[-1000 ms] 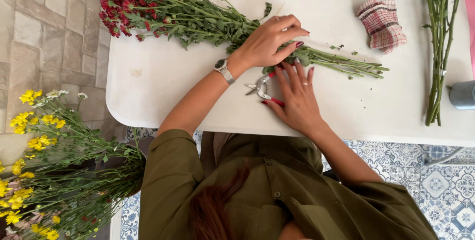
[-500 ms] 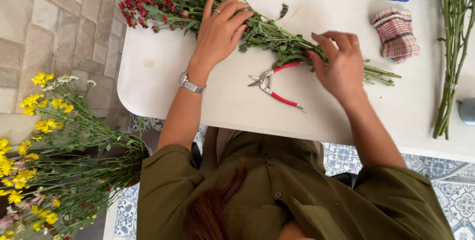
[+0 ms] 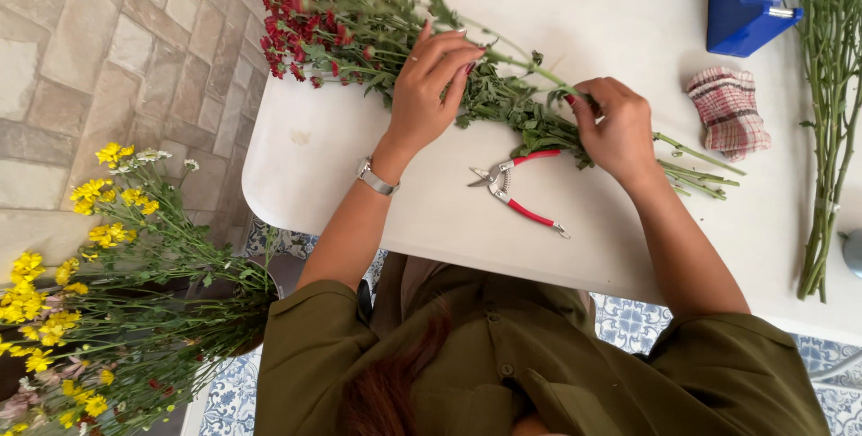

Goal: The person trims individual stems from a bunch of flowers using shears and removes dried leaves by hand.

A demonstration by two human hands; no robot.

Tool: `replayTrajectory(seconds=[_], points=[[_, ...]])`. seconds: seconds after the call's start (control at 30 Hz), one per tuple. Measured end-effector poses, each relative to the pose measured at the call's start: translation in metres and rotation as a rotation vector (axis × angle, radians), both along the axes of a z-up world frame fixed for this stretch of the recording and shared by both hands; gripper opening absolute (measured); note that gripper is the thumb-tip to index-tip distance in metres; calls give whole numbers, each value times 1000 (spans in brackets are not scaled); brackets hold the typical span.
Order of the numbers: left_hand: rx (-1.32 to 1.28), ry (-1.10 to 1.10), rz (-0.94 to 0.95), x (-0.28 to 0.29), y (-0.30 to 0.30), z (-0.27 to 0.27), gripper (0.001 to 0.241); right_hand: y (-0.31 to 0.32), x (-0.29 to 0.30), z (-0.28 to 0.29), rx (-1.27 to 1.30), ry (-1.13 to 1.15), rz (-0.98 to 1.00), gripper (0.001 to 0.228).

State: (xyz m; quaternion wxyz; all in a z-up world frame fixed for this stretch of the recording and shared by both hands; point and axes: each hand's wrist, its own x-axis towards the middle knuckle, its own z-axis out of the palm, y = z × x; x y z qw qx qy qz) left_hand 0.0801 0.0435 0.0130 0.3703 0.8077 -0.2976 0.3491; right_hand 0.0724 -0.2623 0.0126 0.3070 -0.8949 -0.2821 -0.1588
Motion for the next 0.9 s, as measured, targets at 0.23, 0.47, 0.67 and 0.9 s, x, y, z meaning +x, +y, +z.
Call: replayTrajectory(seconds=[0.23, 0.47, 0.67, 0.9], points=[[-652, 374, -204, -2, -8, 3, 18, 2, 7, 22, 253, -29, 11, 9], [-1165, 889, -760, 0, -35, -2, 44, 13, -13, 45, 247, 257, -32, 2], [-1090, 921, -683, -1, -59, -4, 27, 14, -14, 44, 209, 223, 36, 3], [-1055, 769, -456, 0, -81, -7, 10, 1, -35, 56, -110, -395, -19, 18]])
